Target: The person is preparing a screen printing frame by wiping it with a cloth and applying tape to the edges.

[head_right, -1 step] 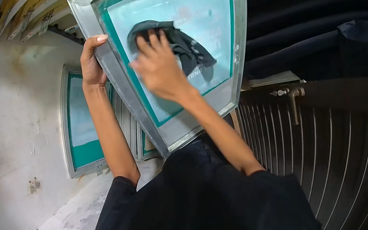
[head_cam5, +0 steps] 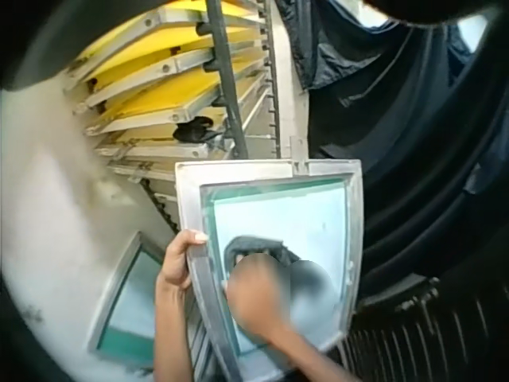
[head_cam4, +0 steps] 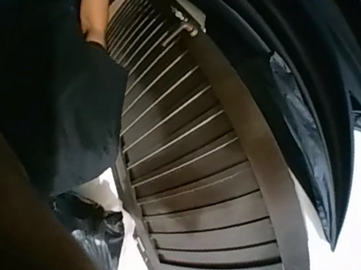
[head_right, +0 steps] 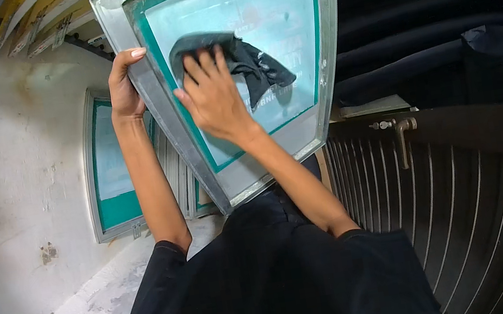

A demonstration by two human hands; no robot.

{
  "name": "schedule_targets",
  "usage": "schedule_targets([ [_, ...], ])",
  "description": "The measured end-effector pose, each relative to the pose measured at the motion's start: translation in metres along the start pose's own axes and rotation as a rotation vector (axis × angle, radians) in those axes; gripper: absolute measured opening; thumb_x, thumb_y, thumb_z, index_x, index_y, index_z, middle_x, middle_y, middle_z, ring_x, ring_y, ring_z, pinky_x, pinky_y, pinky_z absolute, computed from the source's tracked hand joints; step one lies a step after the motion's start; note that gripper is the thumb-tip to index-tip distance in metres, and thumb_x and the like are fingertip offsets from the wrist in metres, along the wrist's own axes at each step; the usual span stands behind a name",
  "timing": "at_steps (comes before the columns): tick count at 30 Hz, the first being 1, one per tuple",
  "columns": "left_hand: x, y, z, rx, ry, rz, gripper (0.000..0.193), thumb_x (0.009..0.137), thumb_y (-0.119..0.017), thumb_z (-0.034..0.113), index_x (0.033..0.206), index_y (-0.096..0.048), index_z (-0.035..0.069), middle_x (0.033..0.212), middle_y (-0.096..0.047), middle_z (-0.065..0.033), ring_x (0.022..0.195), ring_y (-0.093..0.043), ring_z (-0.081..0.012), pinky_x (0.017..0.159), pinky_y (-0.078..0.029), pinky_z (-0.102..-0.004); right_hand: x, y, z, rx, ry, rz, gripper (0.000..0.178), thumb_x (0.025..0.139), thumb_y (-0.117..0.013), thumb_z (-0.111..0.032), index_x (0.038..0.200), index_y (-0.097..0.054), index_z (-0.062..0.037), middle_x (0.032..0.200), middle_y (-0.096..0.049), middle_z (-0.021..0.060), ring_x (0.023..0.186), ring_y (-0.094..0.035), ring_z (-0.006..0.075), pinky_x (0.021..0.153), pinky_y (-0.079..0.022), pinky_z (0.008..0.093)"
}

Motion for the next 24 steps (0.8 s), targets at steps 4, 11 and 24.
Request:
schedule_targets([
  [4,-0.016,0.037,-0.012,-0.023,0.034,0.055,0.017,0.088,-0.072,0.022,0.093,-0.071,0.005,0.083,-0.070,-0.0049,0.072,-0.068,-0.0161,0.069,-0.056,-0.0305,-0.109,-0.041,-0.021,0.149,-0.045,-0.207,0.044,0.100,-0.058,-0.027,0.121,-0.067,0.0110,0.143,-0.057,0.0196,0.140,-0.045,0.0413,0.121,-0.028,0.0599],
  [11,-0.007,0.035,0.002,0.002,0.009,0.086,0.016,0.089,-0.071,0.020,0.091,-0.071,0.004,0.078,-0.068,-0.0050,0.067,-0.066,-0.0153,0.064,-0.056,-0.0300,0.008,-0.028,-0.018,0.032,-0.064,0.026,0.036,0.101,-0.057,-0.025,0.116,-0.069,0.0053,0.135,-0.062,0.0130,0.129,-0.052,0.0378,0.116,-0.031,0.0599],
  [24,-0.012,0.043,-0.044,-0.005,0.072,0.096,0.014,0.087,-0.071,0.018,0.088,-0.072,0.004,0.077,-0.067,-0.0041,0.065,-0.065,-0.0153,0.063,-0.054,-0.0306,-0.138,-0.050,-0.012,0.064,-0.209,-0.257,0.044,0.099,-0.057,-0.026,0.132,-0.067,0.0010,0.140,-0.062,0.0121,0.134,-0.049,0.0377,0.121,-0.012,0.0730],
])
Point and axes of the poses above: each hand's wrist, its own x-axis towards the middle knuckle, its own y-axis out of the back of the hand, z = x × y, the point moved 3 cm from there along x, towards the middle knuckle
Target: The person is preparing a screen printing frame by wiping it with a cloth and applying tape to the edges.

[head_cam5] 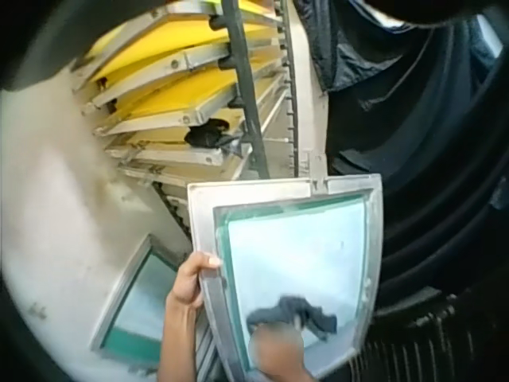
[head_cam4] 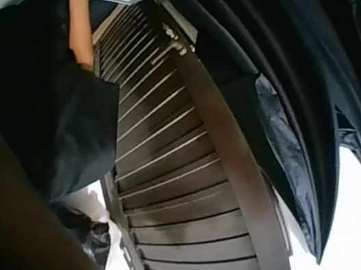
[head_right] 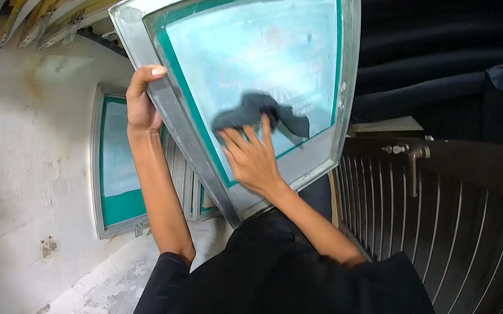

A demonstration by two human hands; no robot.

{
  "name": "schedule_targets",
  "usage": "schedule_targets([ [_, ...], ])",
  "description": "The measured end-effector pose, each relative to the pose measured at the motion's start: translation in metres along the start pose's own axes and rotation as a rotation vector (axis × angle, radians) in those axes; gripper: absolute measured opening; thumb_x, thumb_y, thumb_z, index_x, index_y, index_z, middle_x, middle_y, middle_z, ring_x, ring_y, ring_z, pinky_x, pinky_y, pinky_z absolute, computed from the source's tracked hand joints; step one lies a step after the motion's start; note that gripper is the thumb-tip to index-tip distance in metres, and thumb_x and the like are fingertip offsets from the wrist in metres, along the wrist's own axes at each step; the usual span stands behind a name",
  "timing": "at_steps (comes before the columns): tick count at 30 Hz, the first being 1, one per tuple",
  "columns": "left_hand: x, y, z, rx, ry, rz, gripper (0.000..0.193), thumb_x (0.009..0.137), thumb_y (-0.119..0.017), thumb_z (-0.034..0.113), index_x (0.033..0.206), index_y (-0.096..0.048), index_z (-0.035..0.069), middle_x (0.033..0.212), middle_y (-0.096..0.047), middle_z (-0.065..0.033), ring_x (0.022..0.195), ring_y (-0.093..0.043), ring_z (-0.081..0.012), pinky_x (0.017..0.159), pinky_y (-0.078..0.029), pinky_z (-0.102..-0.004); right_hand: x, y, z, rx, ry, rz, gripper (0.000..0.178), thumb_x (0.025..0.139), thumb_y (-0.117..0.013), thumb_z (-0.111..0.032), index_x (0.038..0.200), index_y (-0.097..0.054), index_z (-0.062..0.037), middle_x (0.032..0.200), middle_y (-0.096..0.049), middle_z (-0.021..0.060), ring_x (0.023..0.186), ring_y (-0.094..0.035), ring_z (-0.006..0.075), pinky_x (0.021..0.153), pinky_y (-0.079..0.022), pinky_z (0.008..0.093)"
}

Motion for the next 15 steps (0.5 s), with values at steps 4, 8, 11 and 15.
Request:
schedule_targets([
  [4,0.019,-0.033,0.021,0.016,0.001,-0.093,0.015,0.087,-0.072,0.020,0.090,-0.071,0.005,0.076,-0.065,-0.0029,0.064,-0.063,-0.0146,0.062,-0.054,-0.0293,0.077,0.040,0.017,-0.080,-0.185,0.277,0.036,0.102,-0.053,-0.023,0.121,-0.071,0.0023,0.137,-0.063,0.0157,0.120,-0.055,0.0414,0.109,-0.028,0.0696],
  [8,0.011,-0.038,0.004,0.007,-0.023,-0.057,0.016,0.087,-0.073,0.020,0.089,-0.071,0.005,0.078,-0.065,-0.0033,0.065,-0.063,-0.0143,0.061,-0.054,-0.0302,0.054,0.049,0.022,-0.026,0.118,0.072,0.032,0.096,-0.059,-0.019,0.119,-0.072,-0.0011,0.121,-0.068,0.0174,0.108,-0.058,0.0387,0.100,-0.034,0.0672],
  [11,0.027,-0.057,0.020,0.023,-0.009,-0.096,0.015,0.086,-0.072,0.019,0.089,-0.071,0.004,0.078,-0.066,-0.0039,0.066,-0.064,-0.0149,0.062,-0.055,-0.0303,0.100,0.072,0.048,-0.093,-0.135,0.329,0.035,0.092,-0.059,-0.022,0.120,-0.073,-0.0056,0.123,-0.070,0.0168,0.119,-0.060,0.0368,0.106,-0.033,0.0711],
  [15,0.026,-0.050,-0.003,0.028,-0.014,-0.087,0.017,0.086,-0.072,0.020,0.090,-0.071,0.004,0.081,-0.068,-0.0050,0.067,-0.065,-0.0152,0.061,-0.054,-0.0303,0.065,0.049,0.036,0.178,0.230,0.347,0.022,0.092,-0.061,-0.026,0.092,-0.073,-0.0072,0.123,-0.069,0.0198,0.111,-0.060,0.0427,0.108,-0.032,0.0696],
])
Point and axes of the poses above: each hand's wrist, its own x-axis towards the middle knuckle, its own y-axis out of the back of the hand, z = x × y, the point moved 3 cm from there along x, towards the middle knuckle
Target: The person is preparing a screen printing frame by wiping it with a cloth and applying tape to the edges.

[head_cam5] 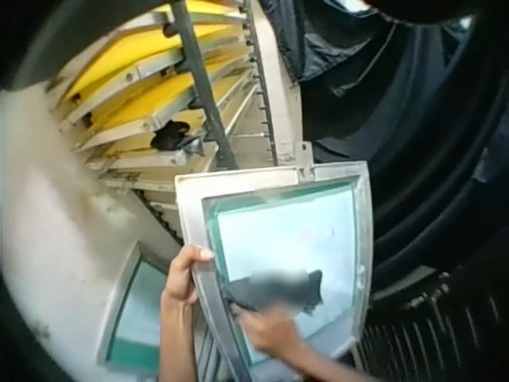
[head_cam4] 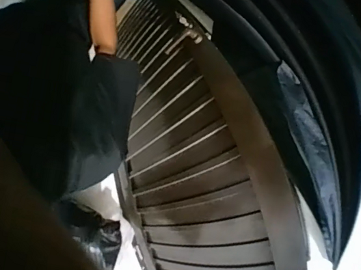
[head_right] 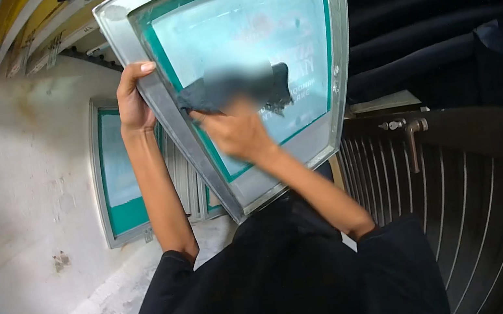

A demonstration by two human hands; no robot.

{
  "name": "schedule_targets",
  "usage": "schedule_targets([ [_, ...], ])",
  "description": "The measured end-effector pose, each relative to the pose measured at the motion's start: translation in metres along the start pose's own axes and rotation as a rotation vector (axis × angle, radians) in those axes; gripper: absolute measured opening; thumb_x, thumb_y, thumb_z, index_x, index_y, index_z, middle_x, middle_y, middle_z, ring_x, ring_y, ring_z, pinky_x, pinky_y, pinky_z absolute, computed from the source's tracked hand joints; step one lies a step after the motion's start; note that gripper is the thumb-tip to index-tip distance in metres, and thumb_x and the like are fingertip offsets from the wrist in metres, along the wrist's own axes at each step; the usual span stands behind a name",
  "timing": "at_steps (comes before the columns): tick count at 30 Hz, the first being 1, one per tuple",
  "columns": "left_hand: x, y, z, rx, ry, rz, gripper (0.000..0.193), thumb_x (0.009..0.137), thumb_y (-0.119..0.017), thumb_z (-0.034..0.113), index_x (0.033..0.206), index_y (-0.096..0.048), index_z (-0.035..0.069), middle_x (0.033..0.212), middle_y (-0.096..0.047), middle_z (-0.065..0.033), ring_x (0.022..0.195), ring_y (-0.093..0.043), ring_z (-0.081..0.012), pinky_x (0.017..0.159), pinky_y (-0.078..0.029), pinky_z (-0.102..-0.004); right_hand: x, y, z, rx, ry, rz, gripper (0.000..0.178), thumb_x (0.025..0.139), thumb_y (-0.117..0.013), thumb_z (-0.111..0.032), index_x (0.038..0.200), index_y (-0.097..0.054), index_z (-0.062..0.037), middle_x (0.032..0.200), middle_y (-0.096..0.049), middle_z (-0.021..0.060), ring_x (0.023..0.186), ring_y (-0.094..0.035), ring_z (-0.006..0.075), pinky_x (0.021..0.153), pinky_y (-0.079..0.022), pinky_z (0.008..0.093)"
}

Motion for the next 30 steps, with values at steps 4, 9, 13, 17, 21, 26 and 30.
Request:
schedule_targets([
  [4,0.000,-0.021,0.009,0.062,-0.035,-0.002,0.014,0.088,-0.070,0.019,0.091,-0.071,0.005,0.078,-0.066,-0.0039,0.066,-0.064,-0.0151,0.061,-0.054,-0.0307,0.044,0.024,0.008,-0.257,-0.149,0.015,0.024,0.097,-0.054,-0.020,0.094,-0.074,-0.0067,0.109,-0.072,0.0121,0.092,-0.061,0.0368,0.097,-0.038,0.0617],
  [9,-0.008,-0.030,0.002,0.029,0.030,0.047,0.013,0.088,-0.071,0.019,0.090,-0.069,0.006,0.077,-0.065,-0.0025,0.066,-0.064,-0.0138,0.062,-0.055,-0.0304,0.051,0.036,0.033,-0.270,-0.396,-0.073,0.034,0.099,-0.055,-0.028,0.115,-0.073,-0.0037,0.123,-0.070,0.0149,0.112,-0.059,0.0400,0.105,-0.034,0.0682],
  [13,-0.011,-0.014,-0.013,0.018,0.035,-0.023,0.016,0.087,-0.073,0.021,0.091,-0.069,0.006,0.079,-0.065,-0.0033,0.069,-0.064,-0.0150,0.066,-0.055,-0.0314,0.007,0.030,0.000,-0.062,0.033,-0.088,0.036,0.093,-0.060,-0.027,0.116,-0.075,-0.0041,0.135,-0.067,0.0138,0.134,-0.052,0.0446,0.118,-0.027,0.0672],
  [17,-0.001,-0.046,0.007,0.042,0.053,-0.031,0.015,0.088,-0.072,0.021,0.091,-0.069,0.006,0.079,-0.065,-0.0025,0.068,-0.063,-0.0134,0.064,-0.054,-0.0302,0.062,0.047,0.034,-0.337,-0.344,0.076,0.030,0.098,-0.054,-0.025,0.100,-0.074,-0.0020,0.126,-0.067,0.0205,0.117,-0.055,0.0457,0.092,-0.039,0.0624],
  [21,-0.018,-0.032,-0.008,-0.006,0.035,0.048,0.013,0.088,-0.070,0.020,0.091,-0.070,0.006,0.078,-0.065,-0.0024,0.063,-0.062,-0.0145,0.059,-0.052,-0.0306,-0.036,0.048,0.011,-0.080,-0.141,-0.304,0.018,0.093,-0.062,-0.022,0.093,-0.071,-0.0057,0.110,-0.068,0.0167,0.105,-0.061,0.0371,0.110,-0.041,0.0568],
  [26,0.010,-0.042,0.007,0.058,0.052,-0.043,0.016,0.088,-0.071,0.021,0.091,-0.070,0.006,0.077,-0.065,-0.0022,0.065,-0.064,-0.0146,0.062,-0.057,-0.0301,-0.037,0.035,-0.003,-0.155,-0.210,-0.092,0.023,0.098,-0.060,-0.022,0.101,-0.073,-0.0020,0.110,-0.068,0.0167,0.112,-0.061,0.0405,0.112,-0.030,0.0687],
  [30,0.002,-0.030,-0.015,0.043,0.019,-0.046,0.018,0.089,-0.072,0.024,0.092,-0.070,0.007,0.076,-0.066,-0.0020,0.060,-0.065,-0.0141,0.056,-0.056,-0.0289,-0.066,0.043,0.018,-0.199,-0.220,-0.490,0.028,0.098,-0.063,-0.025,0.113,-0.075,-0.0052,0.120,-0.069,0.0135,0.118,-0.060,0.0396,0.118,-0.020,0.0724],
])
Point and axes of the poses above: each hand's wrist, its own x-axis towards the middle knuckle, its own y-axis out of the back of the hand, z = x × y, the point moved 3 cm from there along x, towards the middle knuckle
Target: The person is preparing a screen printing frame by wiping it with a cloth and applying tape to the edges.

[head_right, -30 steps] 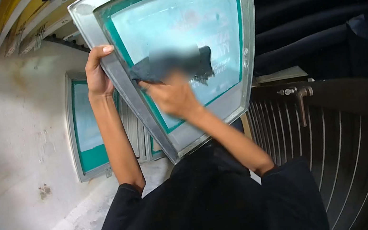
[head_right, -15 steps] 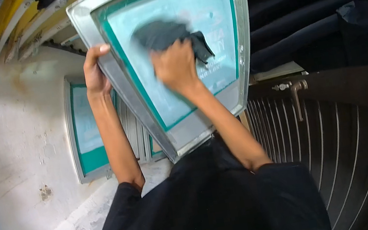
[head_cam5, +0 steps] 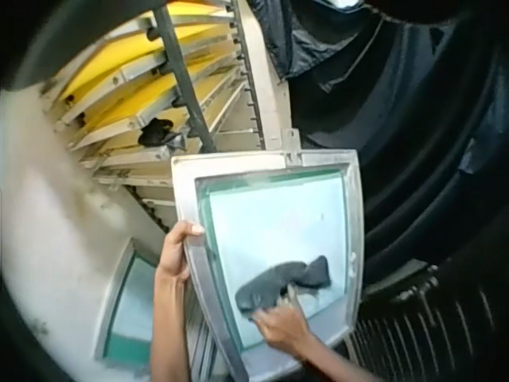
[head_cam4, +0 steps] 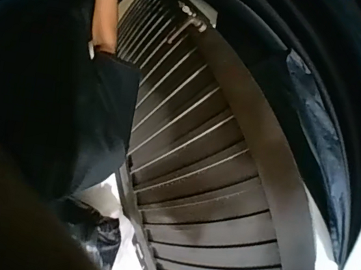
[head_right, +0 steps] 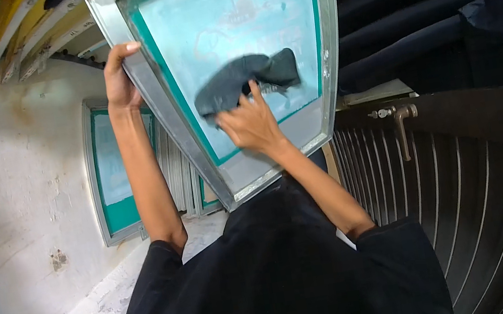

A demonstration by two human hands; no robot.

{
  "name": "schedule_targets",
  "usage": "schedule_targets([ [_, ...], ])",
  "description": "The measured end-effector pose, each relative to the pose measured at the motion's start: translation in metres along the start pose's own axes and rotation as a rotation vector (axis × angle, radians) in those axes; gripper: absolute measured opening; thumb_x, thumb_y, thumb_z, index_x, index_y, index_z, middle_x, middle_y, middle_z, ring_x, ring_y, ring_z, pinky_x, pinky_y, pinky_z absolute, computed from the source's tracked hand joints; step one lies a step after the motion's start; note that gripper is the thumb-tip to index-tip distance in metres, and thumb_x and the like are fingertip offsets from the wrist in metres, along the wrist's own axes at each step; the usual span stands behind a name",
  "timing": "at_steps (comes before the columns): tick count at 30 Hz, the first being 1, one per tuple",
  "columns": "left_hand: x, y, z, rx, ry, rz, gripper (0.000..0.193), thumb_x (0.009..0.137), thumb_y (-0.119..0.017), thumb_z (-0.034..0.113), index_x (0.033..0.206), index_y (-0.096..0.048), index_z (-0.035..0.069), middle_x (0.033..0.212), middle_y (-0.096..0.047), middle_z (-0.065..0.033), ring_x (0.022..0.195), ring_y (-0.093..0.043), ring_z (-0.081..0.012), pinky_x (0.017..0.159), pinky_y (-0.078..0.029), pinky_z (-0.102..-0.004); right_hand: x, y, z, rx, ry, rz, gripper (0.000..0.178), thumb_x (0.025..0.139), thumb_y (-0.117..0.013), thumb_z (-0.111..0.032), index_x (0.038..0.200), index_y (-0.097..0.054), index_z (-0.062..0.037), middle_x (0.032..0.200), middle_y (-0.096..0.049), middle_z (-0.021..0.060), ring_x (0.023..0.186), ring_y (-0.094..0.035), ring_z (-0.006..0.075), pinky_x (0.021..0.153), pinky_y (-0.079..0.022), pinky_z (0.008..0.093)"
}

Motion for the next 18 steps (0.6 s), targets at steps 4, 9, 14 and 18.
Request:
schedule_targets([
  [4,0.029,0.005,-0.002,-0.068,0.044,-0.113,0.016,0.091,-0.068,0.021,0.093,-0.070,0.005,0.081,-0.070,-0.0037,0.066,-0.069,-0.0139,0.060,-0.059,-0.0299,-0.019,-0.050,-0.013,0.031,-0.004,0.242,0.028,0.096,-0.062,-0.027,0.107,-0.074,-0.0055,0.114,-0.071,0.0166,0.116,-0.060,0.0439,0.118,-0.020,0.0736],
  [9,0.021,0.014,0.012,-0.051,-0.017,-0.151,0.016,0.092,-0.068,0.018,0.097,-0.070,0.003,0.085,-0.072,-0.0053,0.073,-0.072,-0.0152,0.066,-0.061,-0.0300,0.001,-0.030,0.017,-0.028,-0.313,-0.027,0.027,0.099,-0.055,-0.023,0.096,-0.075,-0.0054,0.112,-0.071,0.0169,0.111,-0.060,0.0422,0.113,-0.027,0.0709],
  [14,0.012,0.036,0.008,-0.134,-0.058,-0.100,0.019,0.094,-0.064,0.017,0.096,-0.069,-0.001,0.084,-0.073,-0.0111,0.072,-0.073,-0.0204,0.068,-0.063,-0.0352,-0.020,-0.056,-0.032,0.130,0.129,0.183,0.029,0.099,-0.059,-0.027,0.114,-0.074,-0.0069,0.115,-0.067,0.0132,0.128,-0.053,0.0370,0.122,-0.013,0.0718],
  [18,0.045,0.066,0.031,0.011,-0.027,-0.137,0.024,0.094,-0.066,0.022,0.104,-0.070,0.000,0.087,-0.073,-0.0081,0.073,-0.073,-0.0175,0.071,-0.063,-0.0329,0.027,-0.040,-0.036,0.021,-0.057,0.111,0.030,0.100,-0.060,-0.027,0.124,-0.075,-0.0144,0.116,-0.072,0.0067,0.115,-0.062,0.0321,0.123,-0.004,0.0742],
])
Point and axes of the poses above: each hand's wrist, its own x-axis towards the middle knuckle, its own y-axis out of the back of the hand, z = x × y, the point moved 3 cm from there along x, towards the middle knuckle
